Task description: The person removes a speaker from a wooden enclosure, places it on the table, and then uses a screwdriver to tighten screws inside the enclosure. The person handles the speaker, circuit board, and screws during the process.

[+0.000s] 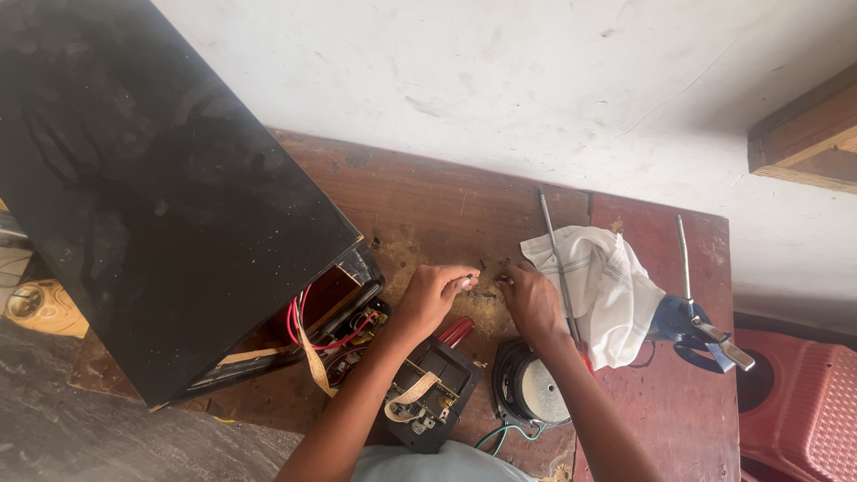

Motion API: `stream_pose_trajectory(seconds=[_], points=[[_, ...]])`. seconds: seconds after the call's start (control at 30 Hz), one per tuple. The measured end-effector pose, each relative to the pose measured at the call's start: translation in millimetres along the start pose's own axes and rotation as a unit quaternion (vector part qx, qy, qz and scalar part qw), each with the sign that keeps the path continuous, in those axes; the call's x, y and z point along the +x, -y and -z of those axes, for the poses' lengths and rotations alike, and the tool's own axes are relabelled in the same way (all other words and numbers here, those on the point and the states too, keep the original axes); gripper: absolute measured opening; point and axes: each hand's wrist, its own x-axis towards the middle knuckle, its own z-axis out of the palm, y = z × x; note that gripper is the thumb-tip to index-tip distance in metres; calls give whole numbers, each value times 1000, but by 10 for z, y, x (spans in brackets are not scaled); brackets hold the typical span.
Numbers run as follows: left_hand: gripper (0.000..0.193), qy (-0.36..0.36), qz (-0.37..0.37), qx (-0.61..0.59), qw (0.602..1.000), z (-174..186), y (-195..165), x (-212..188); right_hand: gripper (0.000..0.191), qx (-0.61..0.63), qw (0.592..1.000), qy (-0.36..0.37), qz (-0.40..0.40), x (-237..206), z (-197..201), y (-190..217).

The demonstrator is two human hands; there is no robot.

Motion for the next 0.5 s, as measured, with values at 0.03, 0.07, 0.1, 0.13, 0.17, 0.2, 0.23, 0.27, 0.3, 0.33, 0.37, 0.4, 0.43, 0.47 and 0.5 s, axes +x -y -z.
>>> stream_pose_trajectory(seconds=[0.03, 0.07, 0.1, 0.13, 0.17, 0.2, 0.23, 0.27, 0.3, 0.33, 0.37, 0.4, 0.43, 0.47, 0.5], points=[[23, -2, -2, 1, 1000, -1, 8, 2, 16, -11, 1000, -1, 7, 13, 2, 5], [23, -4, -4, 1, 1000, -2, 18, 3, 16, -22, 1000, -2, 13, 20, 2, 7], [23, -5, -6, 1, 1000, -7, 29, 0, 16, -29, 1000, -1, 7, 27, 0, 6], [23, -5, -3, 8, 1000, -10, 41, 0, 17, -36, 999, -1, 2, 32, -4, 4], [23, -5, -1, 14, 1000, -13, 54, 0, 17, -44, 999, -2, -2, 32, -8, 0], [24, -6, 1, 20, 1000, -17, 65, 0, 17, -42, 999, -4, 1, 29, -13, -6], [24, -6, -1, 22, 1000, -20, 74, 1, 17, -40, 999, -7, 4, 25, -16, -11], [24, -6, -3, 23, 1000, -24, 81, 0, 17, -38, 999, -8, 7, 19, -19, -15], [24, -6, -5, 25, 1000, -28, 86, 1, 17, -40, 999, -6, 7, 14, -19, -19], [24, -6, -5, 28, 1000, -31, 89, 1, 17, -42, 999, -4, 7, 12, -18, -19], [23, -5, -4, 31, 1000, -34, 89, 1, 17, -44, 999, -2, 7, 10, -14, -18], [23, -4, -4, 34, 999, -35, 86, 2, 18, -54, 998, 1, 15, 11, -9, -11], [23, -3, -1, 35, 999, -35, 82, 3, 18, -63, 998, 3, 23, 13, -4, -1], [23, -2, 2, 36, 999, -32, 76, 3, 18, -72, 997, 6, 31, 13, 3, 14], [23, -1, 4, 37, 999, -29, 68, 3, 18, -69, 997, 8, 26, 14, 11, 33]])
